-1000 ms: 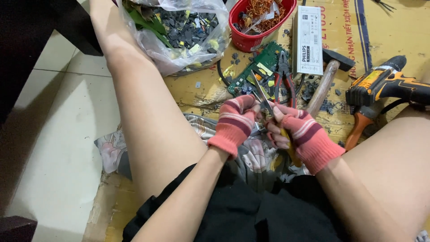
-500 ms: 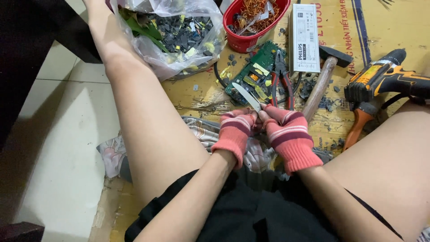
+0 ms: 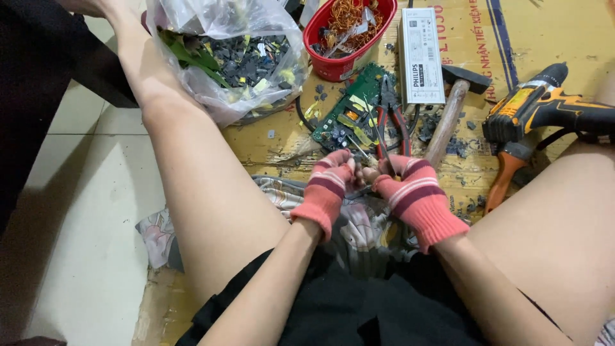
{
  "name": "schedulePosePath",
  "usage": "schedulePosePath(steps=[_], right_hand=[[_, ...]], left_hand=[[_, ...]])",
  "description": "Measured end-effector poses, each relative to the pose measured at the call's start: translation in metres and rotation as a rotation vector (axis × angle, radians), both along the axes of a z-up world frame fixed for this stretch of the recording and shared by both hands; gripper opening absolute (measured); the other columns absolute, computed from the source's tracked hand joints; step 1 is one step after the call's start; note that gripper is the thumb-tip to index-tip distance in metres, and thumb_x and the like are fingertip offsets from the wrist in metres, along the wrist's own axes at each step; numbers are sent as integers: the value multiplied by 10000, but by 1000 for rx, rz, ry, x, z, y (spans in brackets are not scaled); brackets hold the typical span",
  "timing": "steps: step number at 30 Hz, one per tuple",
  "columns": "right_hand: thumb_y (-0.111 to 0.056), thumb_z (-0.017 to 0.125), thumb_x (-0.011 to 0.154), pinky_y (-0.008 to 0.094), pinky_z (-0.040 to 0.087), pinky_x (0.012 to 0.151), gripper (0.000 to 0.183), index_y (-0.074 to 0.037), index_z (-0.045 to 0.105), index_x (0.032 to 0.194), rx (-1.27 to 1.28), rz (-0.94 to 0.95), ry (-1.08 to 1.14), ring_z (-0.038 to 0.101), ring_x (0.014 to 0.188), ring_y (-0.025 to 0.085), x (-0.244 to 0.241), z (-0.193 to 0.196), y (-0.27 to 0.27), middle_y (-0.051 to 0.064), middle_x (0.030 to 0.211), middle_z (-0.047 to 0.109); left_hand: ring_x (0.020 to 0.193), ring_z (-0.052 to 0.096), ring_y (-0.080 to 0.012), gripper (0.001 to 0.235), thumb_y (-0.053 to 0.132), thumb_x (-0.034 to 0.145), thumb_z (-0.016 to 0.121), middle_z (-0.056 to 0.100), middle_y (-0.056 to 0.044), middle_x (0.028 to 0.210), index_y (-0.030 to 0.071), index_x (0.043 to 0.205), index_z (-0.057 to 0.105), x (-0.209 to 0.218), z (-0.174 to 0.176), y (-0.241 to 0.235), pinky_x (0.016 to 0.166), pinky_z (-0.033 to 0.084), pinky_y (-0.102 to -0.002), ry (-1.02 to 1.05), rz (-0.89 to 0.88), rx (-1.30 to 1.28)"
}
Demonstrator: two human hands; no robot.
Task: The person uses a screwdriver to remove screws from a small white plastic component, then uses pliers to pull out a metal piece. They continue to manipulate the component with the screwdriver and pliers, removing parts and adjusting the assembly.
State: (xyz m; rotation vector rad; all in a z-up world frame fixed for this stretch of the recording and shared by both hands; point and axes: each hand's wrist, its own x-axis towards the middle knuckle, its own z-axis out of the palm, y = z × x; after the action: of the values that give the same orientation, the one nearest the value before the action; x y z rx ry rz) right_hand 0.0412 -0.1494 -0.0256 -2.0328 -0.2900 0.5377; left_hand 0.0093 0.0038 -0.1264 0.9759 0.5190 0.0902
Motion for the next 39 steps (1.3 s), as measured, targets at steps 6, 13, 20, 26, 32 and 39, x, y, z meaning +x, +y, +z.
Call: schedulePosePath(steps=[6, 13, 20, 26, 32, 39], right_hand=[[-354, 518, 990, 459, 409, 1168, 443, -143, 666, 1349, -48, 64, 78, 592, 1293, 274, -17, 38, 10, 128, 1337, 687], [-325, 628, 944, 437, 416, 1150, 429, -164, 676, 1340, -18, 24, 141, 586, 1297, 231, -12, 9, 6, 95, 1334, 691], [-218, 651, 926, 444, 437, 1124, 358, -133, 723, 1266, 21, 104, -35, 597, 1239, 202, -6, -18, 1, 107, 1206, 744], [-247, 620, 941, 462, 431, 1135, 370, -145, 699, 1287, -78, 85, -78, 603, 1253, 255, -13, -4, 13, 122, 1229, 730], [-269, 604, 959, 474, 416, 1165, 382, -155, 683, 1315, -152, 5, -23, 578, 1304, 317, -22, 11, 27, 154, 1307, 687], [-153, 514, 1027, 158, 366, 416, 419, -54, 581, 1429, 334, -196, 464, 446, 522, 98, -17, 12, 25, 74, 699, 498]], left_hand=[[978, 732, -262, 316, 247, 983, 639, 739, -193, 1053, 86, 1249, 697, 12, -4, -6, 853, 628, -399, 243, -122, 521], [675, 611, -206, 392, 74, 924, 682, 656, -224, 922, -33, 1297, 631, 11, -16, -1, 675, 617, -386, 187, 159, 22], [1073, 715, -259, 350, 343, 977, 618, 744, -160, 1114, 168, 1274, 677, 15, -22, 1, 943, 586, -376, 333, -174, 479], [1121, 643, -311, 413, 61, 960, 516, 683, -226, 1182, -8, 1365, 563, 9, -10, 6, 973, 522, -390, 145, -129, 160], [855, 639, -277, 302, -39, 893, 530, 659, -175, 977, 9, 1171, 638, 23, -16, 0, 749, 564, -336, 178, -5, -62], [557, 582, -317, 213, -65, 895, 426, 560, -195, 665, 18, 961, 611, 27, -19, 5, 517, 555, -380, 107, -94, -228]])
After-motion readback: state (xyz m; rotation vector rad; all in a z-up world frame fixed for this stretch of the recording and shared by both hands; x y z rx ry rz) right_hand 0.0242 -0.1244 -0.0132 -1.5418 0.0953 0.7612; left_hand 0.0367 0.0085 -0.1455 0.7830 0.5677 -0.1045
